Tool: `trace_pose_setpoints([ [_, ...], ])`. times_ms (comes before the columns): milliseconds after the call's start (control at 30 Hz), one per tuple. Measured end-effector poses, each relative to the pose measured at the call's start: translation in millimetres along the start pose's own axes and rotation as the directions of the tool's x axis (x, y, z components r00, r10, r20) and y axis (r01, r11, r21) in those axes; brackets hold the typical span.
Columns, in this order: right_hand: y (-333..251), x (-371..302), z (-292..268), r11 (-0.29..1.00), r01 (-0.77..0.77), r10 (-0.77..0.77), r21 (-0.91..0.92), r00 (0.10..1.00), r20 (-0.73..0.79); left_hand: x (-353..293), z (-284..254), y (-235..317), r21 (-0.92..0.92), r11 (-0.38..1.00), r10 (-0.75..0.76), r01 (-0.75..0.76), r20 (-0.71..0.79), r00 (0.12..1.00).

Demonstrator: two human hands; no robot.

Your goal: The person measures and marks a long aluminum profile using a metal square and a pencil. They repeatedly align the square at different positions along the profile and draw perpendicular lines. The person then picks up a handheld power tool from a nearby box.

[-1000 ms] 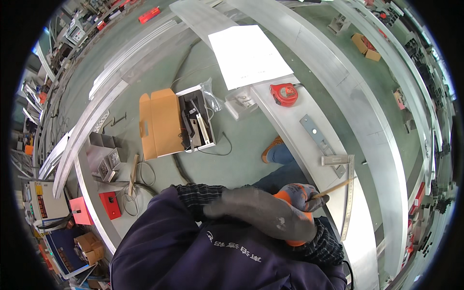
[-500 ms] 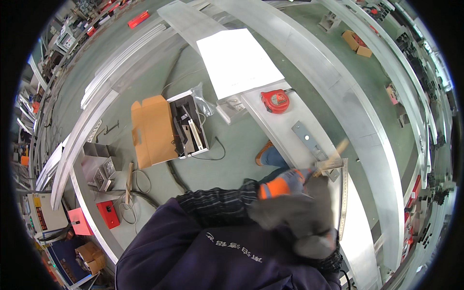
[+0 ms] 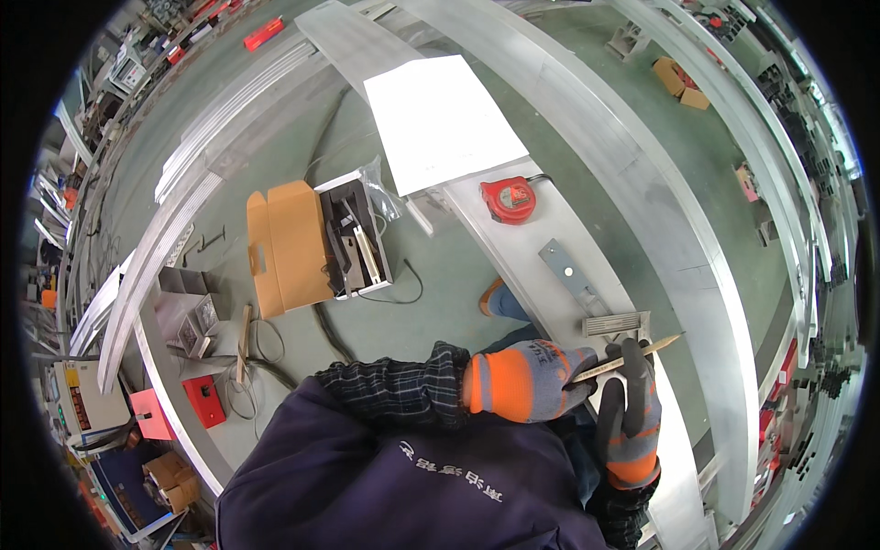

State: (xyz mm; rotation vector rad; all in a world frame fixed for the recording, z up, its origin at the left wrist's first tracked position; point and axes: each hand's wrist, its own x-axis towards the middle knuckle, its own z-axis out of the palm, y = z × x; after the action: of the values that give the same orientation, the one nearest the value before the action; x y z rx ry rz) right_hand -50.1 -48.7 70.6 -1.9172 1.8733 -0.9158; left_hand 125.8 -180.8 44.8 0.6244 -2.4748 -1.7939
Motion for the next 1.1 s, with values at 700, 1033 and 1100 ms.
trace_pose_setpoints([
  [700,98.7,-52.6,-31.6,0.914,-0.275,0.400,0.297,0.733,-0.550,27.3,-26.1,-46.6,0.169,0.986,0.098,0.000,-0.571,0.815],
  [1033,100.4,-69.9,-6.4,0.882,-0.460,0.418,-0.102,0.863,-0.285,54.6,-29.0,-52.6,0.384,0.916,0.318,-0.112,-0.528,0.788],
  [1100,99.8,-75.7,-3.0,0.863,-0.497,0.461,-0.092,0.847,-0.264,55.3,-29.4,-45.1,0.390,0.915,0.320,-0.105,-0.540,0.779],
])
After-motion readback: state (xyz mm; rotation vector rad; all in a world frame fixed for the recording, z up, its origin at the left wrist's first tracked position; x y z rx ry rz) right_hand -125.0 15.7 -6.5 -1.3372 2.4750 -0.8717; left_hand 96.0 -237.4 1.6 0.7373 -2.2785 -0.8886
